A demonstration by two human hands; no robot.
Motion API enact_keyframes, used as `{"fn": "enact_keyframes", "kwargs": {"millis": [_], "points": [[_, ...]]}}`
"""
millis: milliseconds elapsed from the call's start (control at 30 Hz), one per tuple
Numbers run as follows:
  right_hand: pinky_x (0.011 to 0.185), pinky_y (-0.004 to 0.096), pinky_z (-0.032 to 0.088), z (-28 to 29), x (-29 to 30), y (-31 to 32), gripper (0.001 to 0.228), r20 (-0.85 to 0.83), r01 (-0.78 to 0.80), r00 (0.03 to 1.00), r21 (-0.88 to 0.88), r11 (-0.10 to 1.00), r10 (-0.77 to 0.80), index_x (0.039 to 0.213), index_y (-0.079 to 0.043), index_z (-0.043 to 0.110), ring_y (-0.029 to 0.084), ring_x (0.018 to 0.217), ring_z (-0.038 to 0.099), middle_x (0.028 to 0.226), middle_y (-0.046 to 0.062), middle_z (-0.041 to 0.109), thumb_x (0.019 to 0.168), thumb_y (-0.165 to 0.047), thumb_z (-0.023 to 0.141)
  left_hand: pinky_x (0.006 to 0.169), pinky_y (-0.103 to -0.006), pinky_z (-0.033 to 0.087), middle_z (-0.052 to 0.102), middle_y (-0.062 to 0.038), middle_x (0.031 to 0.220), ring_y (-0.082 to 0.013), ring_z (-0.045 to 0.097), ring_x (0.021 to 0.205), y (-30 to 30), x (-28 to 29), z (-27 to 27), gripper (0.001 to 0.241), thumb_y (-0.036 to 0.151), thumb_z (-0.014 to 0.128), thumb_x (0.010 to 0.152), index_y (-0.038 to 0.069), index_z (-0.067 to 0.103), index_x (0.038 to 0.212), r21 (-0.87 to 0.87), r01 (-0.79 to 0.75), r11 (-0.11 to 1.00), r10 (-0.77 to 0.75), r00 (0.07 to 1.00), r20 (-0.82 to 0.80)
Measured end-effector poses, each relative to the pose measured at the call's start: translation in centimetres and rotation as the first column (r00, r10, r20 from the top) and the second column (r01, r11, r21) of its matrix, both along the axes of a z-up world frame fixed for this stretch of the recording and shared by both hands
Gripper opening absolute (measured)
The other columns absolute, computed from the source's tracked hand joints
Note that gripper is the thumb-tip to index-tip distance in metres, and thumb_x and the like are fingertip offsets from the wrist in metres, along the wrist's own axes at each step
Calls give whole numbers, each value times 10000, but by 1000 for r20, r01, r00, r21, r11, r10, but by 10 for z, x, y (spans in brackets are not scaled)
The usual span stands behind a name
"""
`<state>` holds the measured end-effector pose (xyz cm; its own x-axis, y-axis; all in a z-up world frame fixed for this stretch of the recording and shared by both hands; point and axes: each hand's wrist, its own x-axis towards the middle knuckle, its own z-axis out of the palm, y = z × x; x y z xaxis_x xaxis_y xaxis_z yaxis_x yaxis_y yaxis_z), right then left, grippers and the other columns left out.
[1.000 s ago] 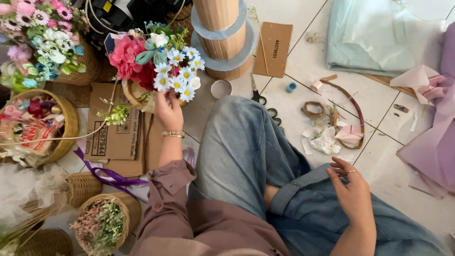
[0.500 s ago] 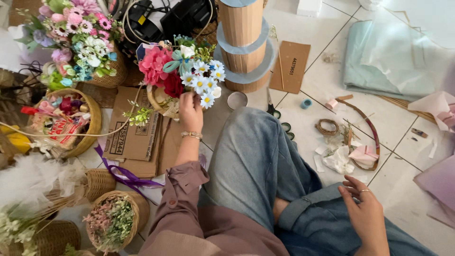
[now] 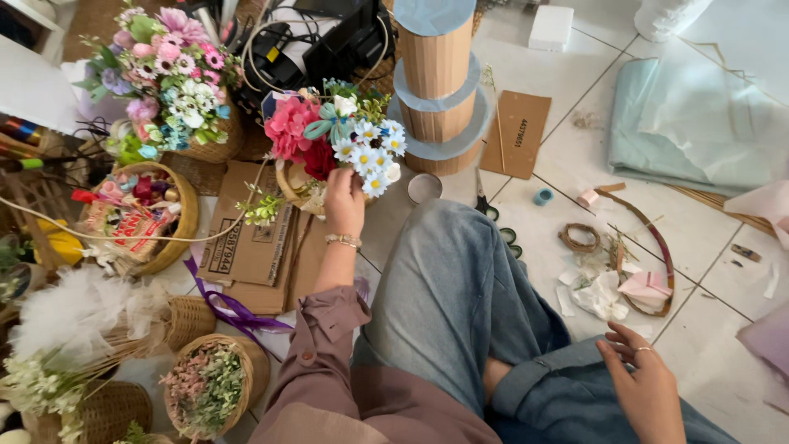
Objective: The person constructs a floral wreath by wrapping twine and paper around a wooden branch and attaching flowers.
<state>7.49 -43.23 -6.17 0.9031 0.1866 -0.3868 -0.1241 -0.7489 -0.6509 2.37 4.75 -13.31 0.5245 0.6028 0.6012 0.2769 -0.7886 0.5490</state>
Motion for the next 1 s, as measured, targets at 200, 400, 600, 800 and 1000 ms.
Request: {"fn": "enact_keyframes", "kwargs": {"millis": [200,400,600,800,1000], "points": [[901,283,432,-8,0,-4,384,35,-8,999,31,999,7,1249,-123,596,152,966,642,1075,59,684,871,-191,611,715,-384,529,586,-134,1040,-282,596,928,-20,-3,-7,166,52,530,907,4,580,1058,-133,-53,990,54,999,-2],[881,296,434,-17,4,-8,425,-19,-20,1000,-34,999,19,1285,-159,582,166,975,644,1124,43,680,867,-234,598,667,-367,495,528,-118,975,-247,569,849,-39,-8,-34,114,56,570,881,16,525,979,-130,10,991,-24,994,-102],[900,290,449,-22,3,-12,402,13,-31,999,46,998,31,1249,-76,580,190,959,656,1082,108,680,863,-185,611,789,-415,517,505,-167,1114,-319,540,1019,-25,-9,-63,253,58,586,900,-62,575,1123,94,1,996,12,991,-132],[909,308,432,1,-1,-3,387,-13,-24,1000,-24,999,24,1251,-124,582,184,1002,644,1109,86,672,875,-216,593,705,-436,481,496,-156,1013,-333,571,836,-11,-25,-68,197,-4,563,874,12,599,1067,42,-64,997,69,991,-111],[914,320,437,12,-3,2,400,-58,-15,998,-20,1000,14,1275,-107,560,194,1033,625,1149,101,648,886,-194,582,448,-302,476,574,-137,1027,-211,568,688,-2,-57,-46,168,217,637,858,61,598,808,190,-182,965,240,905,-351]]}}
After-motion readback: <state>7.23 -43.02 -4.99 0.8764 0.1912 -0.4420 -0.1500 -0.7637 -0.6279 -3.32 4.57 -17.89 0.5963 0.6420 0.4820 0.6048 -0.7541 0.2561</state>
